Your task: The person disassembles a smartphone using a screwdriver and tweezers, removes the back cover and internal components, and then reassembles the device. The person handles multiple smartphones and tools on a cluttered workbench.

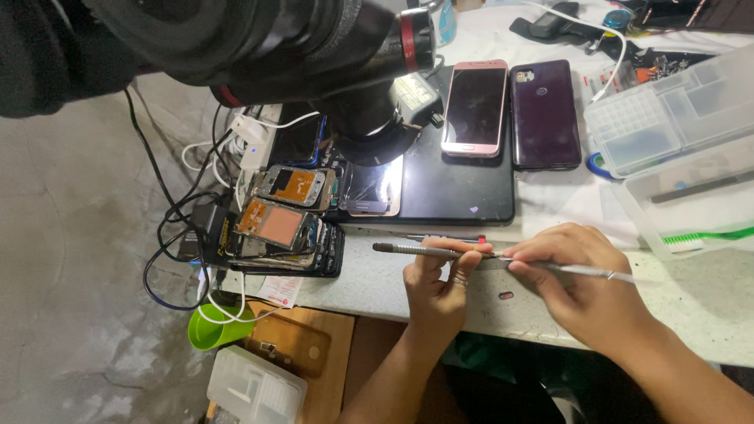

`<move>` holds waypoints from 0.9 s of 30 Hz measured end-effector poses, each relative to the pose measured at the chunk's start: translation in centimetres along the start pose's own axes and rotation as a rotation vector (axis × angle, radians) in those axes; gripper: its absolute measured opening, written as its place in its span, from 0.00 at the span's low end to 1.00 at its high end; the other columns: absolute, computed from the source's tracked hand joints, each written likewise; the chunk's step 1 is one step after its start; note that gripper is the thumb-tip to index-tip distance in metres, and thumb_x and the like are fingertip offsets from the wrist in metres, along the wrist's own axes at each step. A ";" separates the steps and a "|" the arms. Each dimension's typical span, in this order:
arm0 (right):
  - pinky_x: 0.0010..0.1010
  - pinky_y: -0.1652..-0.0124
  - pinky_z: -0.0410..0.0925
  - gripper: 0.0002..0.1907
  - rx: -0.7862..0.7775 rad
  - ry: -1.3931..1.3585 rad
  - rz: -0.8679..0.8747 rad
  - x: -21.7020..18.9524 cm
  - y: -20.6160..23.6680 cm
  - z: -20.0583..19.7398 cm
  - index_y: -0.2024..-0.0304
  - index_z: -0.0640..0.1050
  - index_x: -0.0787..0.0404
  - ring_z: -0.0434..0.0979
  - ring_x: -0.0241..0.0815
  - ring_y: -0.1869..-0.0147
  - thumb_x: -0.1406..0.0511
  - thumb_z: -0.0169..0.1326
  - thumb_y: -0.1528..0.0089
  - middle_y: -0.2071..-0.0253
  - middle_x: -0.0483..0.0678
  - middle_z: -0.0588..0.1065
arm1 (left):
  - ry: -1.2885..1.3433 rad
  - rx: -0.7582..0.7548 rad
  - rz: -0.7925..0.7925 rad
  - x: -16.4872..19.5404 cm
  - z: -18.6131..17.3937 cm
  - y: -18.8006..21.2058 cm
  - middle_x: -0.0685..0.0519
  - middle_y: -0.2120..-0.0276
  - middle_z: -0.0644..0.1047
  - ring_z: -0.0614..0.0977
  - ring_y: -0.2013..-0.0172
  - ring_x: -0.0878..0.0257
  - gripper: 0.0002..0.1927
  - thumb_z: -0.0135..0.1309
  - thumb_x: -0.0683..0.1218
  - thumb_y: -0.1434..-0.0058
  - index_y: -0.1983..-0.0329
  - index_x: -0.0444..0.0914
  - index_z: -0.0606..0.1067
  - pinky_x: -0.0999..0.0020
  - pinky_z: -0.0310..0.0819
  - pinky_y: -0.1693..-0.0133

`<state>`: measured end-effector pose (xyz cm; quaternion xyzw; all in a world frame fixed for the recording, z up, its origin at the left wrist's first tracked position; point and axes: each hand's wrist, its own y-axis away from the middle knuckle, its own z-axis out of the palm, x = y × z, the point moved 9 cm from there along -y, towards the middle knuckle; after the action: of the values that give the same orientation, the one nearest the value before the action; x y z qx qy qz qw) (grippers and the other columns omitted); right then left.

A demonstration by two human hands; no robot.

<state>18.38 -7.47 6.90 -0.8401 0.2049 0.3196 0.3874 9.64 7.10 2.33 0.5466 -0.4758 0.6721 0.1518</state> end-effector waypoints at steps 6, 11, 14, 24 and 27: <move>0.33 0.66 0.72 0.05 -0.026 0.081 -0.026 -1.6 -0.4 0.5 0.68 0.79 0.60 0.80 0.45 0.64 0.68 0.63 0.43 0.68 0.48 0.79 | -0.038 -0.013 0.057 1.3 0.0 0.5 0.48 0.62 0.83 0.83 0.64 0.63 0.05 0.57 0.39 0.30 0.54 0.34 0.74 0.72 0.77 0.60; 0.34 0.66 0.71 0.07 -0.043 0.056 -0.077 -1.8 -0.6 0.9 0.70 0.76 0.61 0.79 0.47 0.64 0.69 0.63 0.44 0.69 0.47 0.78 | -0.221 -0.042 0.235 4.2 0.3 0.2 0.48 0.60 0.82 0.84 0.62 0.58 0.05 0.58 0.40 0.30 0.55 0.35 0.75 0.68 0.79 0.59; 0.34 0.66 0.71 0.08 -0.047 0.054 -0.083 -1.7 -0.4 1.1 0.68 0.75 0.61 0.79 0.47 0.64 0.69 0.63 0.44 0.68 0.47 0.78 | -0.349 -0.069 0.342 5.9 0.7 0.5 0.49 0.60 0.81 0.84 0.57 0.54 0.05 0.59 0.40 0.30 0.56 0.36 0.74 0.64 0.79 0.55; 0.36 0.64 0.69 0.09 -0.104 0.000 -0.055 -0.4 -1.0 1.6 0.67 0.73 0.61 0.76 0.48 0.64 0.71 0.62 0.45 0.69 0.48 0.76 | -0.243 -0.040 -0.008 3.0 -0.1 -0.7 0.51 0.73 0.79 0.80 0.73 0.63 0.05 0.61 0.41 0.33 0.61 0.35 0.76 0.70 0.73 0.70; 0.38 0.66 0.67 0.09 -0.113 0.025 -0.021 0.1 -1.2 1.8 0.67 0.74 0.61 0.75 0.49 0.66 0.71 0.62 0.45 0.70 0.49 0.74 | -0.215 -0.022 -0.061 2.0 -0.4 -0.9 0.52 0.74 0.79 0.79 0.75 0.66 0.05 0.61 0.40 0.34 0.61 0.35 0.76 0.71 0.72 0.72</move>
<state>18.47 -5.35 6.58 -0.8667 0.1826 0.3159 0.3400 9.30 7.20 4.53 0.6281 -0.4798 0.5994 0.1263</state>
